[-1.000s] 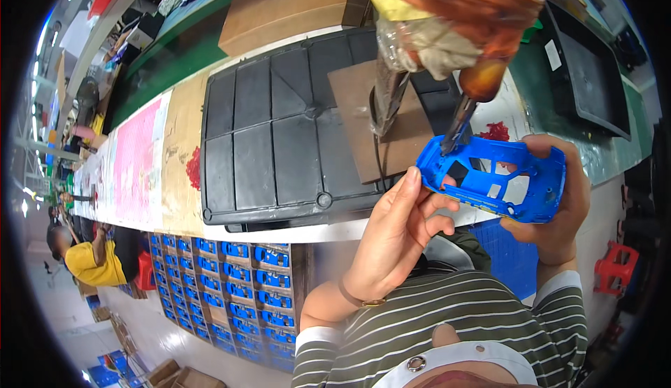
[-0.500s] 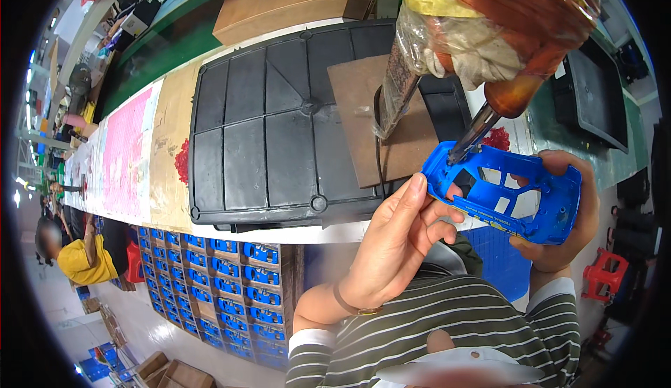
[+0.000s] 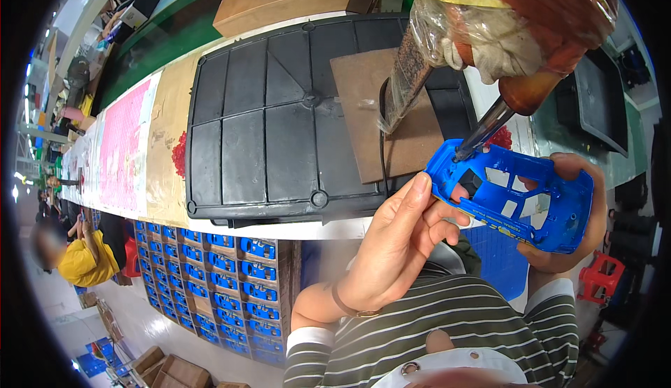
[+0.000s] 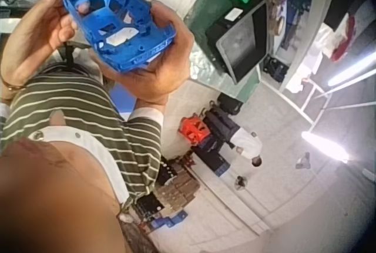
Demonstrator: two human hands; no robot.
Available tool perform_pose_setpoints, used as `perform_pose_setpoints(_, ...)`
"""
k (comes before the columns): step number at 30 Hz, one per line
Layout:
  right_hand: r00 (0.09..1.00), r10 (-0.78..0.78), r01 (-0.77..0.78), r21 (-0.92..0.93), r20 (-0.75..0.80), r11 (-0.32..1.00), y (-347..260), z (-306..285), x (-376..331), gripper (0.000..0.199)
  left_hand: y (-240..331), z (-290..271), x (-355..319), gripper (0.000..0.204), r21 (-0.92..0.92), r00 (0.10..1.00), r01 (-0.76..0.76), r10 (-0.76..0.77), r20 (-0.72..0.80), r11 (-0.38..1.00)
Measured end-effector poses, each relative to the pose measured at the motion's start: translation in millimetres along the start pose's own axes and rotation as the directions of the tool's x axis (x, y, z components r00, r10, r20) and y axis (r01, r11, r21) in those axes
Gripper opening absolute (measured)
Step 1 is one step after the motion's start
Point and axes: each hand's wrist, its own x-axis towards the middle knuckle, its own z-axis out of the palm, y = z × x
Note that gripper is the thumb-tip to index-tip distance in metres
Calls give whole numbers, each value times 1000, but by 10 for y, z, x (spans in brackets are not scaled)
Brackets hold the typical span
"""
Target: The person attaches small components to toy car bodies by hand, heat-stakes them against a heated tool, and places the assembled car bodies into a tray.
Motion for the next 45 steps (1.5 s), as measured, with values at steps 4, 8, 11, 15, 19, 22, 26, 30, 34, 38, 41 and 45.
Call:
perform_pose_setpoints(4,1000,19,-18,-23,13,1000,-14,-6,-6,81,19,35,-5,36,53,999,24,-22,-34,998)
perform_pose_setpoints(8,995,99,-99,0,-7,995,-56,7,-11,84,31,28,-1,40,128,997,51,-43,-65,991)
perform_pose_setpoints(11,995,97,-97,12,20,995,-52,-16,-3,86,40,21,1,41,119,996,67,-58,-71,991)
perform_pose_setpoints(15,998,31,-32,17,50,999,-18,-31,-15,88,33,16,-8,41,123,995,69,-60,-75,990)
perform_pose_setpoints(19,999,-12,10,46,50,999,-3,-13,-27,88,36,27,-10,41,125,995,70,-61,-78,990)
perform_pose_setpoints(22,999,43,-39,129,-23,991,-12,18,-56,89,30,29,-6,41,125,995,73,-64,-79,989)
perform_pose_setpoints(26,991,122,-118,80,-53,990,-48,40,-52,91,45,28,-5,41,132,994,78,-66,-91,988)
perform_pose_setpoints(30,999,43,-43,36,-16,998,-13,24,-10,91,56,30,-10,41,130,994,74,-63,-92,989)
perform_pose_setpoints(34,960,-261,257,52,102,965,63,-58,106,87,70,49,-5,41,119,994,81,-71,-88,990)
perform_pose_setpoints(38,937,-289,292,13,198,956,79,-94,126,91,80,35,-11,40,109,992,85,-75,-98,990)
perform_pose_setpoints(41,926,-302,309,4,227,951,60,-117,153,92,89,58,-3,40,113,990,99,-87,-111,989)
perform_pose_setpoints(45,925,-308,316,0,223,949,75,-98,147,90,96,52,-8,40,123,990,98,-85,-110,988)
